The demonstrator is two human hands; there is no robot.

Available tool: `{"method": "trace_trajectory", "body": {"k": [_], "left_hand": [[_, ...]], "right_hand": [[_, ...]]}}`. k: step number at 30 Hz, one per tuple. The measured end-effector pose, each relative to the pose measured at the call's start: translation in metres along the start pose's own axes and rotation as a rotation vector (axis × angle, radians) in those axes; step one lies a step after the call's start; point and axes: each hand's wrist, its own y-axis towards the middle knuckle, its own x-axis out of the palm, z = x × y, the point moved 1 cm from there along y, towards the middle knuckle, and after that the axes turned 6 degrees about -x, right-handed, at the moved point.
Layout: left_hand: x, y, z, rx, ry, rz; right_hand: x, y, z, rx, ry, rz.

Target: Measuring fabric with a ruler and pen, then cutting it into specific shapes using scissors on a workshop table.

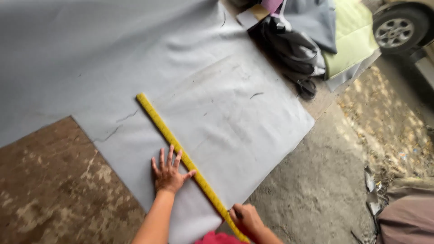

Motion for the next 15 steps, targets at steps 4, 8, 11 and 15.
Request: {"method": "trace_trajectory", "body": {"k": [4,8,11,15], "left_hand": [[-0.005,0.005,0.002,0.003,-0.027,0.012],[0.003,0.001,-0.002,-0.008,0.007,-0.185],[0.001,0.006,-0.001,-0.004,0.007,-0.195],[0.007,0.004,-0.004,-0.005,0.006,-0.211]], "right_hand": [[0.006,0.095,-0.021,-0.004,-0.152,-0.274],[-0.002,0.22,-0.101,-0.054,-0.119,-0.173],[0.014,0.26,-0.109,-0.1,-0.038,0.063],[0.003,0.18,-0.087,-0.193,0.169,0.162]]}}
